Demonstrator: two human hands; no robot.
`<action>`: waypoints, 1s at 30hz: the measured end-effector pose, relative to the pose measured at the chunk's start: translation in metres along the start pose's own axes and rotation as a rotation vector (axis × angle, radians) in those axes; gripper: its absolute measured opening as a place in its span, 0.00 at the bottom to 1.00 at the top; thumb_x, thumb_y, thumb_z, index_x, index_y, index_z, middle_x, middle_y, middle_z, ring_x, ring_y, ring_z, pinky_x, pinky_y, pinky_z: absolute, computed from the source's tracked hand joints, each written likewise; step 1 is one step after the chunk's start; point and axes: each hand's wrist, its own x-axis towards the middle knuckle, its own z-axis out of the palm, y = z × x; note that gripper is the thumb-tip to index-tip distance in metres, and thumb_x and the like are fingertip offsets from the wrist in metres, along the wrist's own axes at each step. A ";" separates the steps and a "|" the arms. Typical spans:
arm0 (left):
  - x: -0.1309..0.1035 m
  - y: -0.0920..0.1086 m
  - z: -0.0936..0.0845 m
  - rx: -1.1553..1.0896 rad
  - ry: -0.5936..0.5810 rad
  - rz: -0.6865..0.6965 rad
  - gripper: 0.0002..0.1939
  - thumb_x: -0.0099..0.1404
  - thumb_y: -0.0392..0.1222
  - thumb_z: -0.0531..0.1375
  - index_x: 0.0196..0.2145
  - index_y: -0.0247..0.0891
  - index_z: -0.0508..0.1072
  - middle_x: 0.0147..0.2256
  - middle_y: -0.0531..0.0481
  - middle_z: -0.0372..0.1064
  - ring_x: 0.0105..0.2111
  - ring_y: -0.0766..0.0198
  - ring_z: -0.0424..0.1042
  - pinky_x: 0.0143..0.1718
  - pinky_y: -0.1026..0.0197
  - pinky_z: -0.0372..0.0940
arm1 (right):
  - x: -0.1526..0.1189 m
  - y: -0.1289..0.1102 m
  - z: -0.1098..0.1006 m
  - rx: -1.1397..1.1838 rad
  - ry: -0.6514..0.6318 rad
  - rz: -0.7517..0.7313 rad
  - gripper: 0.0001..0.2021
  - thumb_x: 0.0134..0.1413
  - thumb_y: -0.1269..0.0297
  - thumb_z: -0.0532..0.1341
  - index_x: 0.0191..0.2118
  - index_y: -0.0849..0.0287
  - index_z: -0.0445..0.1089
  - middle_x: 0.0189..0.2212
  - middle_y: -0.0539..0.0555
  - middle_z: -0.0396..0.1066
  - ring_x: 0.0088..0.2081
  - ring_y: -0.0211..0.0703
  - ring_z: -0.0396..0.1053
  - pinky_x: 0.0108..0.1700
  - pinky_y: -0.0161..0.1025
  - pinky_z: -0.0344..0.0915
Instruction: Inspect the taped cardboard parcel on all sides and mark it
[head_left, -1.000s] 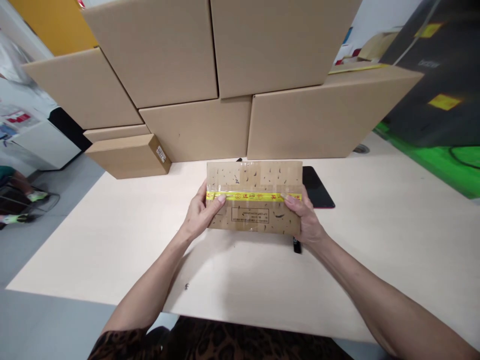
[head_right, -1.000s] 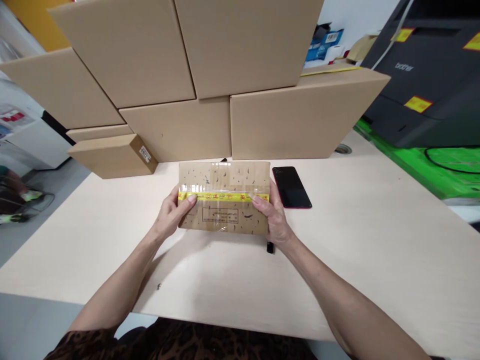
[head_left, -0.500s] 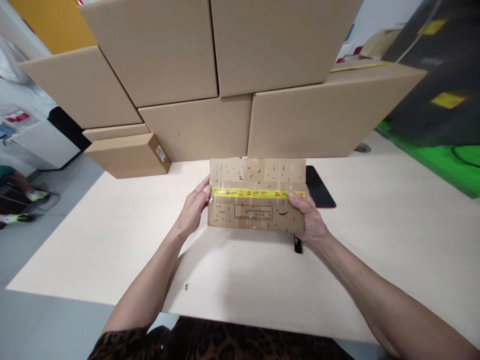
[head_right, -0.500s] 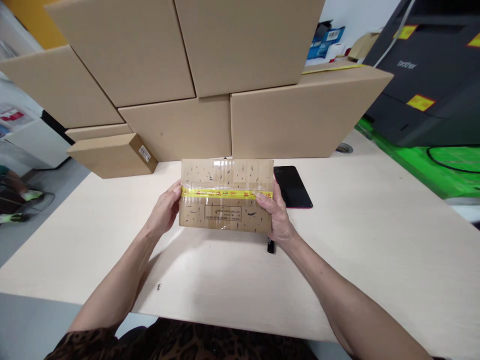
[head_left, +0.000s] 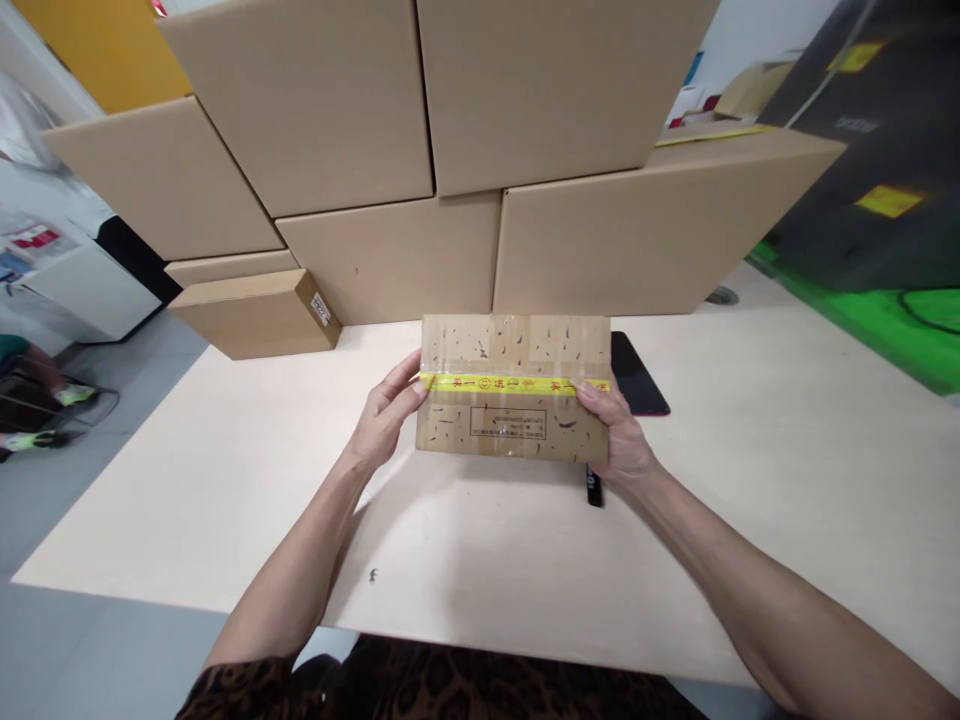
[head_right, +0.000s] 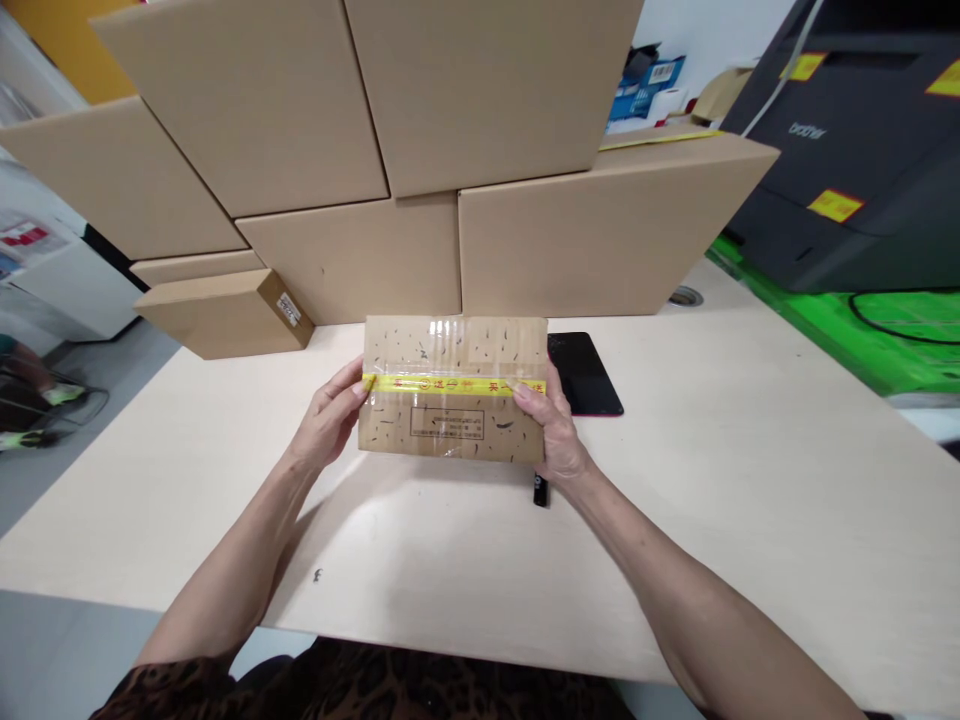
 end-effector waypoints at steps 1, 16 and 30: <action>0.000 0.000 0.000 0.005 -0.017 0.018 0.36 0.58 0.59 0.75 0.62 0.46 0.80 0.67 0.43 0.74 0.67 0.39 0.71 0.69 0.39 0.64 | 0.000 0.000 0.000 -0.001 -0.004 -0.003 0.37 0.45 0.53 0.76 0.64 0.41 0.70 0.56 0.52 0.82 0.60 0.64 0.79 0.60 0.62 0.78; 0.000 -0.010 0.008 0.085 0.088 0.044 0.38 0.53 0.59 0.77 0.55 0.43 0.69 0.60 0.41 0.74 0.54 0.49 0.76 0.54 0.49 0.72 | -0.006 -0.006 0.008 -0.017 -0.099 -0.005 0.37 0.44 0.51 0.78 0.61 0.41 0.69 0.57 0.52 0.81 0.62 0.64 0.77 0.59 0.63 0.78; -0.005 -0.005 0.022 0.068 0.150 -0.012 0.41 0.51 0.58 0.78 0.56 0.44 0.65 0.58 0.43 0.70 0.53 0.51 0.73 0.53 0.49 0.70 | -0.009 -0.007 0.012 -0.046 -0.127 -0.006 0.40 0.45 0.49 0.78 0.65 0.40 0.67 0.59 0.53 0.79 0.63 0.64 0.76 0.59 0.62 0.78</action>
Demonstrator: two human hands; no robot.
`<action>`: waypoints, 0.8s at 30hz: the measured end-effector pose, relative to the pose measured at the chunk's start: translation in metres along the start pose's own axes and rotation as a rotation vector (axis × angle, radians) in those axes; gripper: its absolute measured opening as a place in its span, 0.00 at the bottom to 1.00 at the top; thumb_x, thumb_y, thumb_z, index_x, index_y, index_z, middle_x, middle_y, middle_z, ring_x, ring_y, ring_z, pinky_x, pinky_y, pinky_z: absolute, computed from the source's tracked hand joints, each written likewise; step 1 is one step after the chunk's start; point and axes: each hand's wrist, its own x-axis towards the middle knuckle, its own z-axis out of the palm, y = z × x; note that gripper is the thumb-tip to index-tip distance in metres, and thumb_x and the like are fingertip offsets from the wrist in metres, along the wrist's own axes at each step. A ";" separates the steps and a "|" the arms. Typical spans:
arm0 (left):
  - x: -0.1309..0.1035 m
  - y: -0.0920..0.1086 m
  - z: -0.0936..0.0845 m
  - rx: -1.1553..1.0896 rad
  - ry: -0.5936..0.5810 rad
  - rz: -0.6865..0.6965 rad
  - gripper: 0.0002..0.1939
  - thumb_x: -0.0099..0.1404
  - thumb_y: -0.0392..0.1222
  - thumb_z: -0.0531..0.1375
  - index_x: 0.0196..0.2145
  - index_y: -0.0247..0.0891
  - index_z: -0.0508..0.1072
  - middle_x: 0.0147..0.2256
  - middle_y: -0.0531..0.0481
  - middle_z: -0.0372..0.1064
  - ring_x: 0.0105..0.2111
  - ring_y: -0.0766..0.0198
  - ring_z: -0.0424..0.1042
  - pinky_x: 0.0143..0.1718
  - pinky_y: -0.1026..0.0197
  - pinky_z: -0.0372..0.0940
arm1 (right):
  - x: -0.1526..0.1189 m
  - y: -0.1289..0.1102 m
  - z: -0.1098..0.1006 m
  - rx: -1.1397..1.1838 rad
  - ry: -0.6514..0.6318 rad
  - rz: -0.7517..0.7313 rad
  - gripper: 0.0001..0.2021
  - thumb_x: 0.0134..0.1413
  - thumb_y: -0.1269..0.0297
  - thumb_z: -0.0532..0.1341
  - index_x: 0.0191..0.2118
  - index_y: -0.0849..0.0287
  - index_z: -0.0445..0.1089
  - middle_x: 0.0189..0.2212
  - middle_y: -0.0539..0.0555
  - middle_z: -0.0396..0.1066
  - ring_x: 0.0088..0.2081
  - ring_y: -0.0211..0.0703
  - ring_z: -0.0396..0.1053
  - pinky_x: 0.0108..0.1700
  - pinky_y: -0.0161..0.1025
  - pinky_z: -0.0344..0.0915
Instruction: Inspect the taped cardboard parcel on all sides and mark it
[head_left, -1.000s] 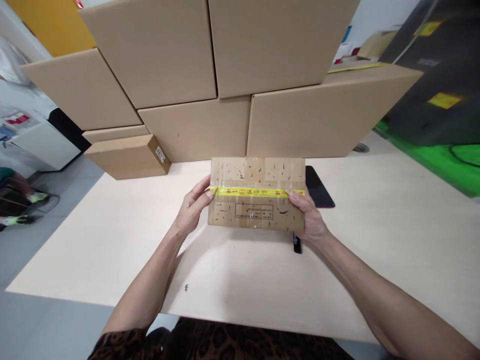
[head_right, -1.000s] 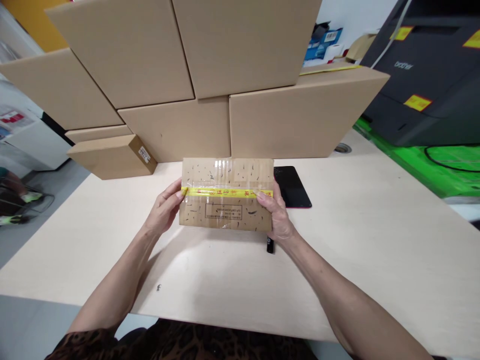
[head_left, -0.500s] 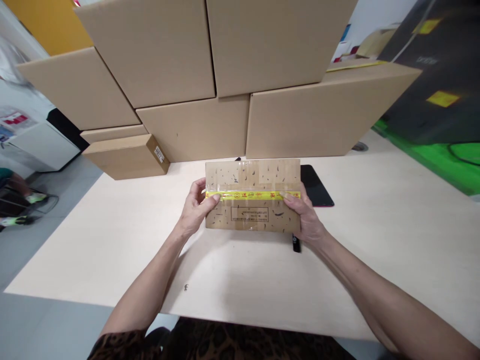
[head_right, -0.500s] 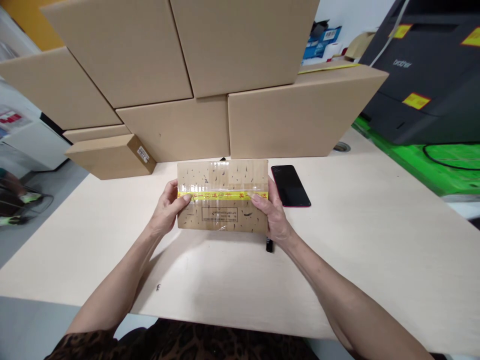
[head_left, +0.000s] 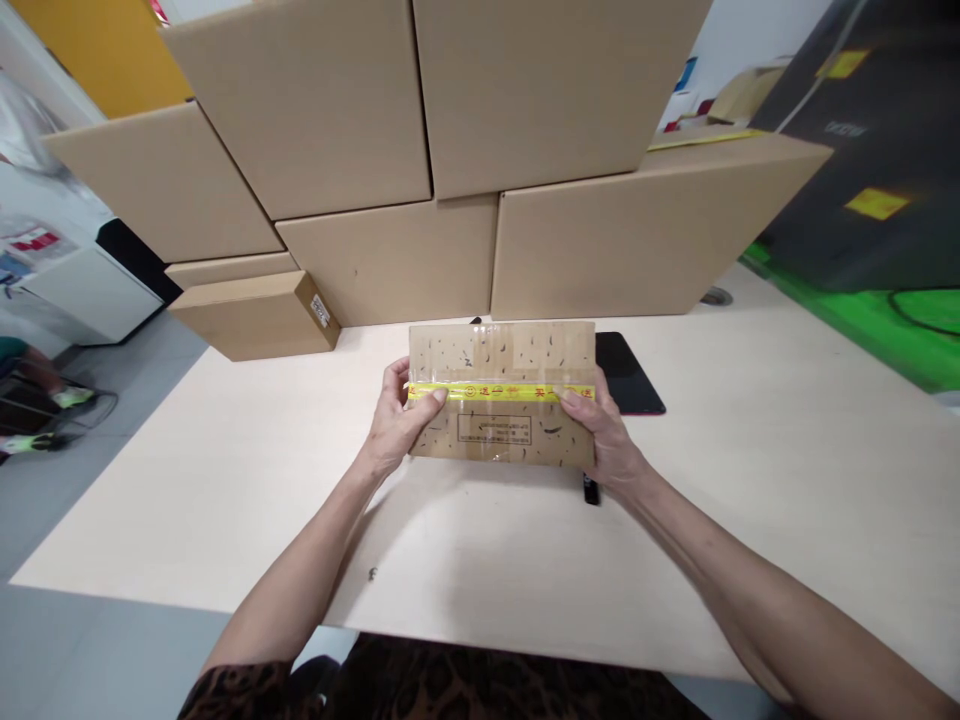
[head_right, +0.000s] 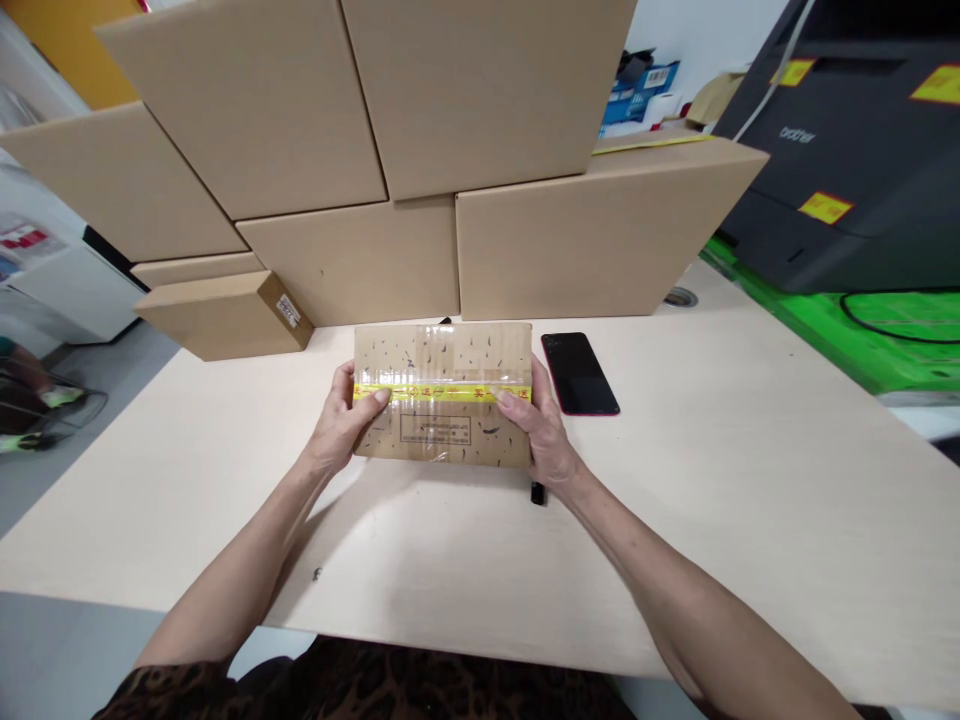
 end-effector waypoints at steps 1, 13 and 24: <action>0.000 0.000 0.000 -0.002 -0.005 0.003 0.41 0.52 0.58 0.78 0.55 0.44 0.65 0.57 0.43 0.71 0.53 0.51 0.73 0.54 0.49 0.70 | 0.000 -0.001 0.001 -0.004 0.001 0.003 0.40 0.46 0.49 0.78 0.65 0.39 0.67 0.59 0.53 0.79 0.62 0.64 0.76 0.59 0.62 0.78; -0.003 -0.002 0.004 0.043 0.027 0.032 0.44 0.51 0.58 0.79 0.57 0.45 0.62 0.57 0.42 0.71 0.55 0.49 0.76 0.57 0.47 0.72 | 0.000 0.006 -0.005 -0.029 -0.013 -0.017 0.37 0.49 0.50 0.77 0.65 0.39 0.67 0.61 0.52 0.78 0.64 0.63 0.75 0.60 0.61 0.78; 0.000 0.013 -0.012 -0.010 -0.145 -0.064 0.40 0.57 0.60 0.74 0.60 0.44 0.65 0.64 0.38 0.70 0.64 0.41 0.71 0.64 0.42 0.68 | 0.002 0.003 -0.003 -0.045 0.014 -0.008 0.39 0.47 0.49 0.76 0.65 0.40 0.66 0.59 0.53 0.78 0.62 0.64 0.76 0.58 0.61 0.78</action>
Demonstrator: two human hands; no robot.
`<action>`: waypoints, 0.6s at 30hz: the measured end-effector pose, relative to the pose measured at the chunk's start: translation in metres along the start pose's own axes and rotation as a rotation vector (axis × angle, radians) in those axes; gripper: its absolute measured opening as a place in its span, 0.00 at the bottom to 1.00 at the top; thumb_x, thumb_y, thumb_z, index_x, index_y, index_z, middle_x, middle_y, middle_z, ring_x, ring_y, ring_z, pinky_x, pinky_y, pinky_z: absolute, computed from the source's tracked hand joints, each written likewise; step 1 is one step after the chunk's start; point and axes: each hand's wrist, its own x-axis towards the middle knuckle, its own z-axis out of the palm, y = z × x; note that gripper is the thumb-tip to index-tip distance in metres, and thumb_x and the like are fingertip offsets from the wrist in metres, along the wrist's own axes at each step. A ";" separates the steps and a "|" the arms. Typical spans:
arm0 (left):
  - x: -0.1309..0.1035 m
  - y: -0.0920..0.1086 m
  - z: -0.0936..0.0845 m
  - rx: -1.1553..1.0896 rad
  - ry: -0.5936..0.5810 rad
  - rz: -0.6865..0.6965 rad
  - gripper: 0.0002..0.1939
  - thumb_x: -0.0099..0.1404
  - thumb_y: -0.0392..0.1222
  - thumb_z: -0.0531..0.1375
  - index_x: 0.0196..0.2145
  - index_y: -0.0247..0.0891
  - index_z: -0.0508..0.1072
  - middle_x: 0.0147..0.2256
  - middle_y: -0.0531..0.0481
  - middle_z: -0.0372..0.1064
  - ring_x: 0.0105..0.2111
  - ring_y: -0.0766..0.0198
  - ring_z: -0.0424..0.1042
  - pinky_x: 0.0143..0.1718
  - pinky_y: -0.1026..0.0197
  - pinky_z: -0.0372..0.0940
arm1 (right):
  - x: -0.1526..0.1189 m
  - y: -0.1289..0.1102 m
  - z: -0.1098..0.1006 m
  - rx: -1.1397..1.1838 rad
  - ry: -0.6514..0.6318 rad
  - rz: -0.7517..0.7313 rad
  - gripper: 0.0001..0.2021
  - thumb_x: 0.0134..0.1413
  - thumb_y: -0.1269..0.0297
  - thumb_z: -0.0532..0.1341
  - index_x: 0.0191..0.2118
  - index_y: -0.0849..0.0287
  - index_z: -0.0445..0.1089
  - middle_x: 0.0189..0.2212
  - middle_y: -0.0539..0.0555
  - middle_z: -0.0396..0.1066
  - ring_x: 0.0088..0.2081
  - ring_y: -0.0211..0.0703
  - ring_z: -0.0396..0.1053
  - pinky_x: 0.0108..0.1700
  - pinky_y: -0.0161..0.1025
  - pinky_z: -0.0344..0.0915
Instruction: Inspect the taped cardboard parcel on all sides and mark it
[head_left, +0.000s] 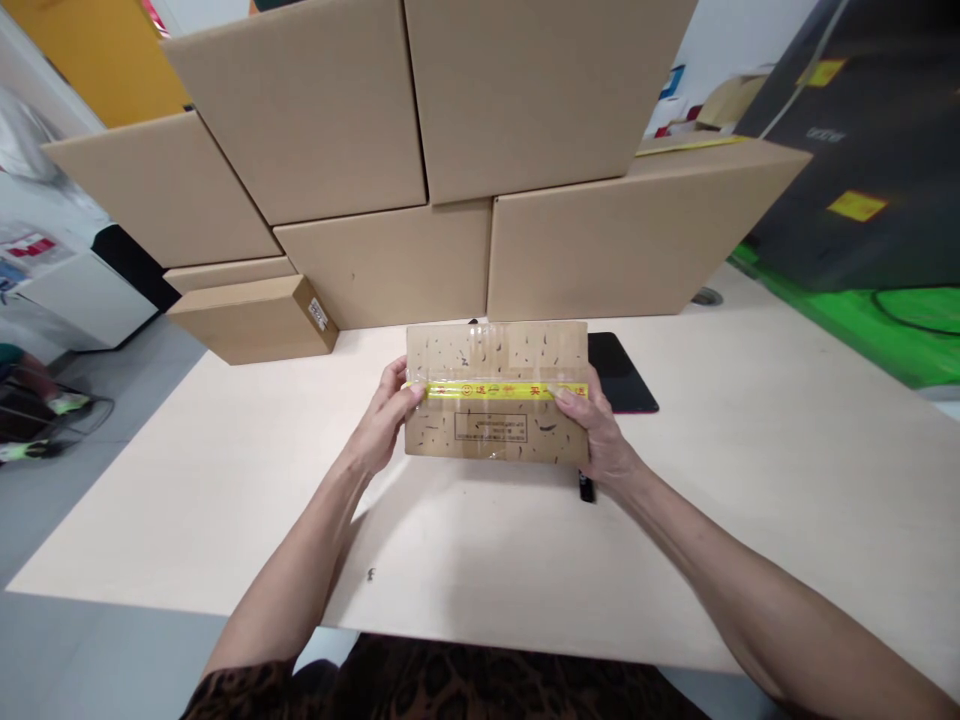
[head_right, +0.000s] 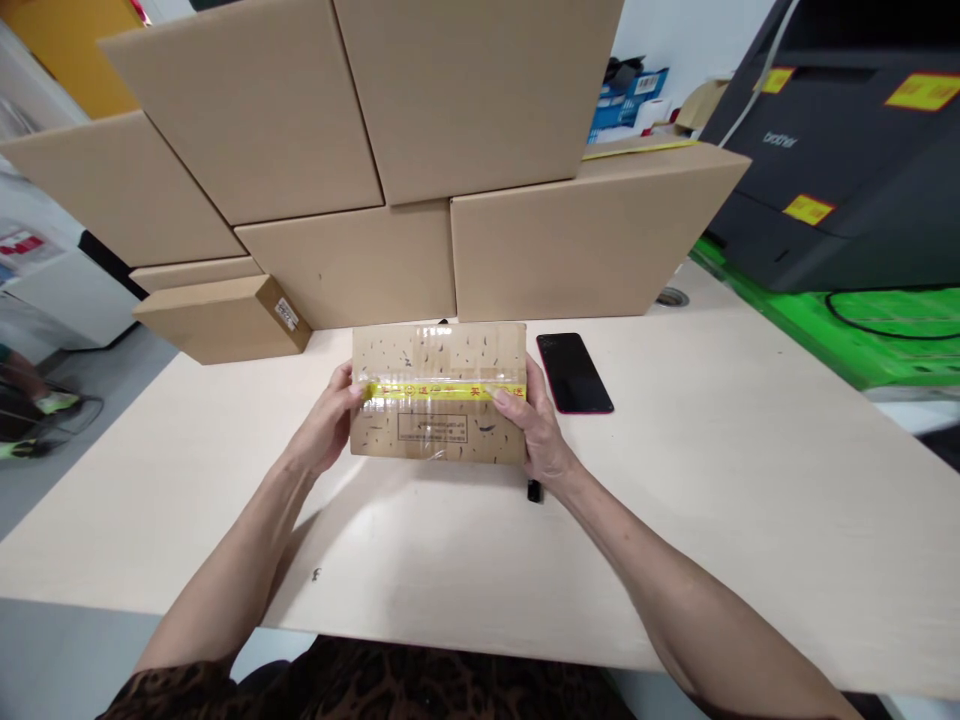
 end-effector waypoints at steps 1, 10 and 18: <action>0.001 0.000 -0.002 0.011 0.000 0.007 0.37 0.59 0.59 0.72 0.59 0.43 0.66 0.63 0.39 0.70 0.63 0.42 0.72 0.64 0.42 0.68 | 0.000 -0.001 0.001 -0.003 0.000 -0.002 0.39 0.47 0.48 0.76 0.65 0.40 0.66 0.59 0.53 0.78 0.62 0.64 0.76 0.58 0.61 0.78; 0.001 -0.011 0.001 0.022 0.015 0.073 0.43 0.56 0.61 0.77 0.61 0.48 0.65 0.64 0.41 0.70 0.60 0.46 0.74 0.59 0.47 0.71 | -0.001 0.003 0.000 -0.004 -0.015 -0.024 0.37 0.50 0.49 0.76 0.65 0.39 0.66 0.62 0.53 0.77 0.63 0.63 0.75 0.59 0.61 0.78; 0.005 -0.006 -0.004 -0.095 -0.050 0.011 0.46 0.55 0.64 0.76 0.66 0.48 0.66 0.66 0.41 0.70 0.67 0.39 0.70 0.65 0.41 0.68 | -0.002 -0.004 0.004 0.102 0.039 0.073 0.36 0.45 0.49 0.77 0.61 0.42 0.70 0.56 0.53 0.81 0.60 0.66 0.78 0.58 0.64 0.79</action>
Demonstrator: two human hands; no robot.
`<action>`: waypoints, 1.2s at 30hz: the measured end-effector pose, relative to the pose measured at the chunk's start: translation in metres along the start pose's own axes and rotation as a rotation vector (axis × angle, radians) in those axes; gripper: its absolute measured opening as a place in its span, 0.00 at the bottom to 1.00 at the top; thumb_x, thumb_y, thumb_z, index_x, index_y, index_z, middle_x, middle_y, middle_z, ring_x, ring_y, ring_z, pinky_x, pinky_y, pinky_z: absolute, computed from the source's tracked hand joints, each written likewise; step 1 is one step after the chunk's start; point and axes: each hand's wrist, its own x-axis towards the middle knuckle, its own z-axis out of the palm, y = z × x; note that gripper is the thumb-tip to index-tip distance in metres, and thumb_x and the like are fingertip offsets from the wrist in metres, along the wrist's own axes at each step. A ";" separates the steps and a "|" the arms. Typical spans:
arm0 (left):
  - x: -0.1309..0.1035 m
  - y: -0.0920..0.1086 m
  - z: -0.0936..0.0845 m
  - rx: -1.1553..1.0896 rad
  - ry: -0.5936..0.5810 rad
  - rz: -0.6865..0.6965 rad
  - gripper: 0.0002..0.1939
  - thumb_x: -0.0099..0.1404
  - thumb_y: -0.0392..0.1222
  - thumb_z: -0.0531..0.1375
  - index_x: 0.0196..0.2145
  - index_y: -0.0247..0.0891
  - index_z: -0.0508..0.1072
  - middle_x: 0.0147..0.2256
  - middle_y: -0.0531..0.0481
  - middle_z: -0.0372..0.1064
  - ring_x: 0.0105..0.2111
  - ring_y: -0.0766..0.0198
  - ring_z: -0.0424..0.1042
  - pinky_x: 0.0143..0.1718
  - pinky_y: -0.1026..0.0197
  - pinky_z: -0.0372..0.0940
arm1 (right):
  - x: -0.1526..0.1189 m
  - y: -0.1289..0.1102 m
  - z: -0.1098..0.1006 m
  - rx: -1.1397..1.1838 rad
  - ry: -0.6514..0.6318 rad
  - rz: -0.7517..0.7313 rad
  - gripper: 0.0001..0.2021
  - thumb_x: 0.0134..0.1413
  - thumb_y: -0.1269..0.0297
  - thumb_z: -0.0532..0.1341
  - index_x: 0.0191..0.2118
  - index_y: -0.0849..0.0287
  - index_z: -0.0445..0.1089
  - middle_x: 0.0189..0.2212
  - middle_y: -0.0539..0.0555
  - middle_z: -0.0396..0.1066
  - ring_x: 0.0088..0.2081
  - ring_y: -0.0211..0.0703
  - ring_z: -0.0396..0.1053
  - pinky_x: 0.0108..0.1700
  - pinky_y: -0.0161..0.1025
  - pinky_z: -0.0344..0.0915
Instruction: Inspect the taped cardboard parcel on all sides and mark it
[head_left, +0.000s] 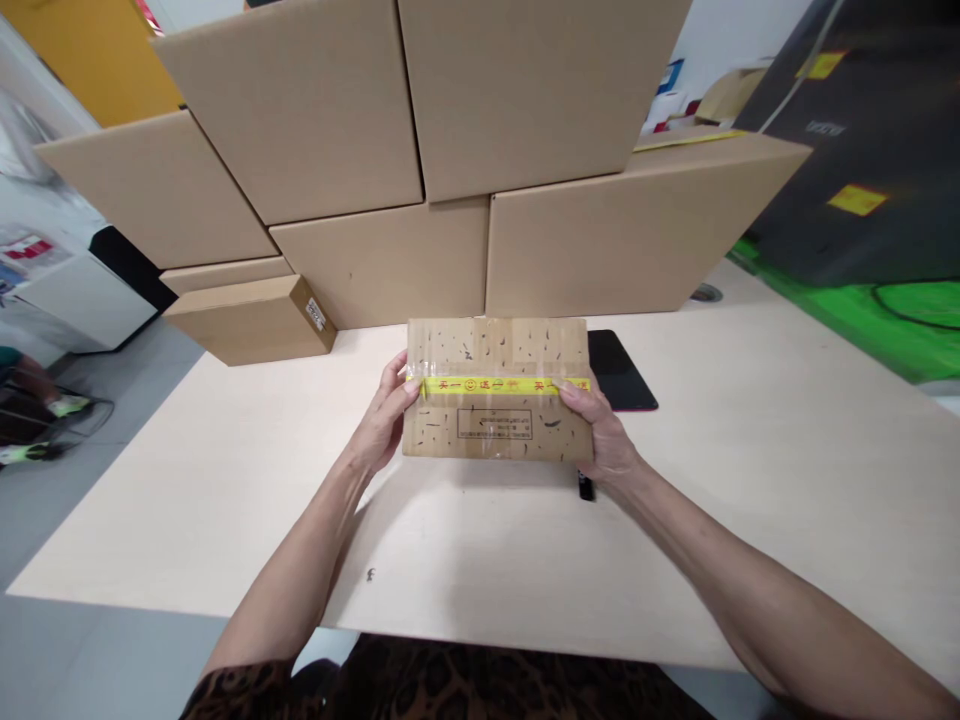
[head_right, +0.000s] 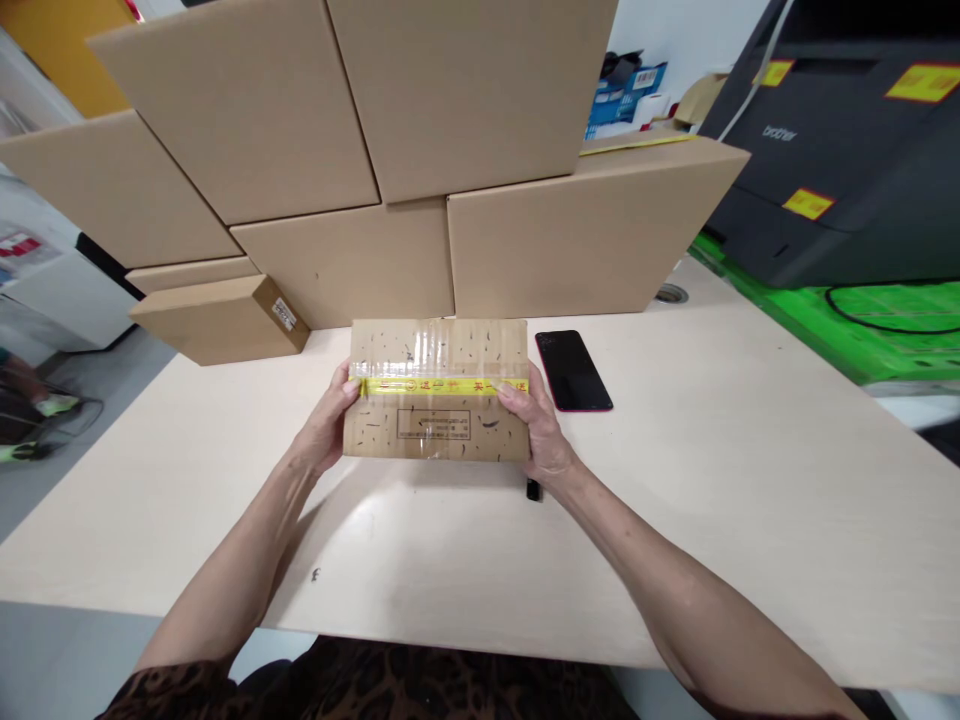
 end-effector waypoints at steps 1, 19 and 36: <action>-0.002 0.000 0.001 0.000 -0.008 -0.017 0.49 0.53 0.61 0.78 0.67 0.48 0.64 0.66 0.40 0.71 0.66 0.38 0.71 0.65 0.41 0.69 | -0.001 0.000 0.001 0.010 0.008 0.008 0.36 0.44 0.49 0.77 0.61 0.42 0.70 0.56 0.53 0.82 0.60 0.66 0.78 0.58 0.64 0.79; -0.007 -0.003 0.017 -0.110 0.091 0.077 0.60 0.44 0.80 0.75 0.70 0.60 0.64 0.79 0.43 0.47 0.74 0.31 0.57 0.59 0.39 0.73 | 0.005 -0.001 0.002 0.153 0.005 0.152 0.22 0.51 0.42 0.70 0.49 0.45 0.77 0.48 0.51 0.86 0.61 0.69 0.77 0.59 0.71 0.75; -0.006 -0.007 0.024 -0.415 0.393 0.251 0.26 0.42 0.54 0.83 0.35 0.41 0.82 0.36 0.54 0.84 0.38 0.59 0.83 0.43 0.63 0.78 | -0.016 0.012 0.003 -0.033 -0.121 -0.072 0.57 0.40 0.44 0.81 0.73 0.32 0.52 0.71 0.53 0.67 0.74 0.63 0.62 0.74 0.66 0.61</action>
